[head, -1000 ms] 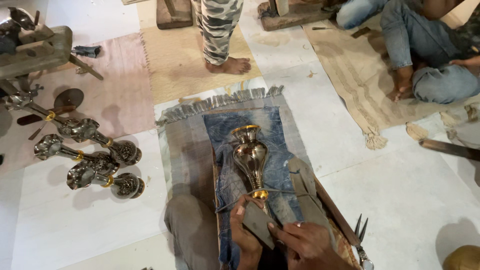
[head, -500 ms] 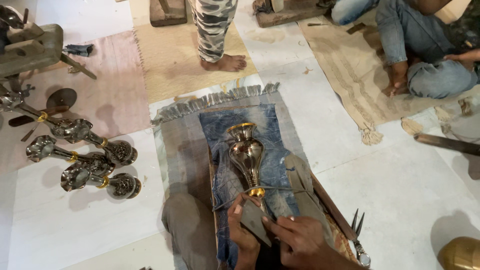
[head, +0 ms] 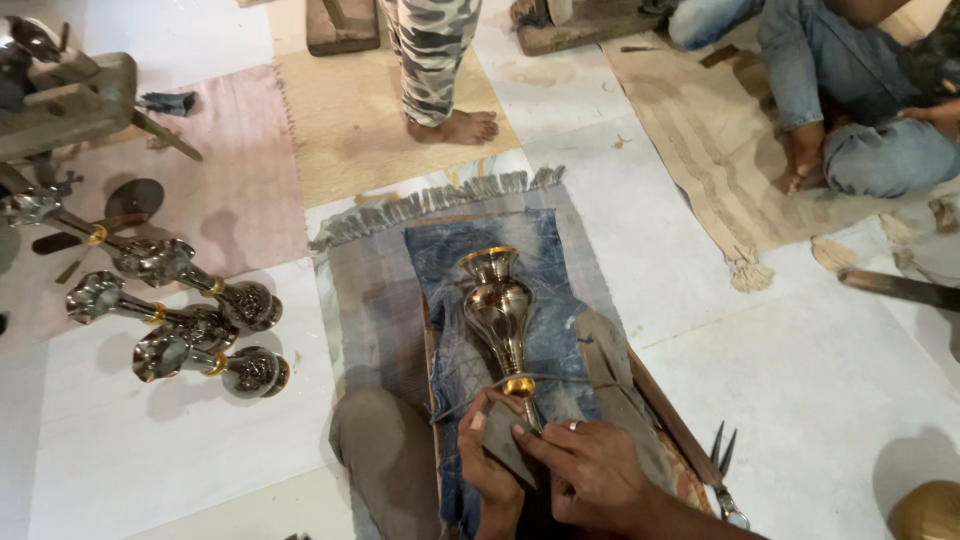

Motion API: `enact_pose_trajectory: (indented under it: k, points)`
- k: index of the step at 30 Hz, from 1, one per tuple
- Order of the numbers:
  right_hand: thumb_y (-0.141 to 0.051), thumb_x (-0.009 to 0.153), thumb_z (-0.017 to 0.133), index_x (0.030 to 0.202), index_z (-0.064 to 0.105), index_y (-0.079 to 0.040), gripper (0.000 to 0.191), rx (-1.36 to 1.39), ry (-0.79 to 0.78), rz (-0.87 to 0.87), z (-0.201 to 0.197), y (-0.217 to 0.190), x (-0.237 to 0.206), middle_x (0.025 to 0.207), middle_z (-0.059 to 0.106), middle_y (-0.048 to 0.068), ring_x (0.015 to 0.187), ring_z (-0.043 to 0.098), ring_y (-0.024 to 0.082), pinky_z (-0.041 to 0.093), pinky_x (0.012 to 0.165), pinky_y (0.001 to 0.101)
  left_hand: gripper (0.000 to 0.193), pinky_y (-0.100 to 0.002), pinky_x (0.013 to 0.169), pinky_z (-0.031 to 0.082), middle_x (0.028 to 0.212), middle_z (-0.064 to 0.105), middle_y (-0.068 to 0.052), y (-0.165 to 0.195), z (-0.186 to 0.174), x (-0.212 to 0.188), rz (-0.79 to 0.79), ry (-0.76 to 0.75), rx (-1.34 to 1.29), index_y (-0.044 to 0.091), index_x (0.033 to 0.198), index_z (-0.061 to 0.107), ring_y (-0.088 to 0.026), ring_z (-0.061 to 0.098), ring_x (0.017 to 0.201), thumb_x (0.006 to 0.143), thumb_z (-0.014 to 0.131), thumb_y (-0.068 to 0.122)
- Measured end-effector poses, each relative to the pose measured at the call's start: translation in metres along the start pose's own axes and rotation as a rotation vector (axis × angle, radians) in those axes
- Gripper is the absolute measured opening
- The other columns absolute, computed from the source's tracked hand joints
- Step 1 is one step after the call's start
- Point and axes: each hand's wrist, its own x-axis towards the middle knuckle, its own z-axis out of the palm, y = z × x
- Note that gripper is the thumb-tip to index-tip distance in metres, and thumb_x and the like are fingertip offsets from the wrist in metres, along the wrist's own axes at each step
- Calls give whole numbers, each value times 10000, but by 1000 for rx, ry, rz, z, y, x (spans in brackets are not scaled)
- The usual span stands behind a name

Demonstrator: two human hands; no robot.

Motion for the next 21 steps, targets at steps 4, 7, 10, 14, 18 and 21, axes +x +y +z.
enact_pose_trajectory:
  k: [4, 7, 10, 14, 18, 21]
  points:
    - [-9, 692, 721, 1176, 784, -89, 494, -9, 19, 58, -3, -4, -4, 737, 660, 30, 542, 616, 224, 478, 465, 378, 471, -340, 685, 433, 794, 574, -118, 0, 0, 1, -31, 22, 49, -33, 855, 570, -203, 538, 726, 953, 404, 396]
    - [-3, 721, 722, 1175, 798, -114, 474, -6, 25, 130, -4, -7, -7, 716, 650, 19, 538, 627, 198, 484, 476, 368, 456, -331, 721, 444, 802, 569, -109, -1, 0, 1, 6, -4, 63, -33, 850, 564, -195, 547, 757, 953, 407, 382]
    - [15, 641, 675, 1178, 766, -61, 551, 2, 70, 8, 0, -5, -2, 748, 639, 44, 593, 637, 237, 506, 510, 376, 478, -324, 695, 431, 793, 562, -105, -2, -1, 1, 15, -15, 51, -36, 852, 570, -186, 532, 733, 963, 391, 392]
    - [11, 661, 692, 1188, 764, -41, 535, 15, 17, -11, 0, -2, -2, 726, 636, 39, 569, 632, 217, 500, 481, 373, 463, -331, 639, 414, 762, 553, -114, -2, -2, 2, 15, -3, 22, -40, 862, 578, -193, 523, 689, 950, 408, 381]
    - [5, 717, 718, 1168, 812, -133, 481, -33, -9, 158, -6, -4, -10, 693, 648, 10, 514, 624, 170, 482, 437, 371, 464, -339, 637, 431, 776, 572, -117, -2, -1, 2, -30, 2, 39, -29, 843, 569, -197, 539, 694, 936, 401, 393]
    - [14, 674, 691, 1177, 784, -68, 518, 17, -54, 77, -3, -3, -10, 686, 622, 40, 546, 630, 216, 478, 447, 393, 441, -337, 701, 439, 796, 572, -120, -1, 0, 1, 0, -26, 25, -26, 856, 562, -198, 545, 744, 945, 404, 376]
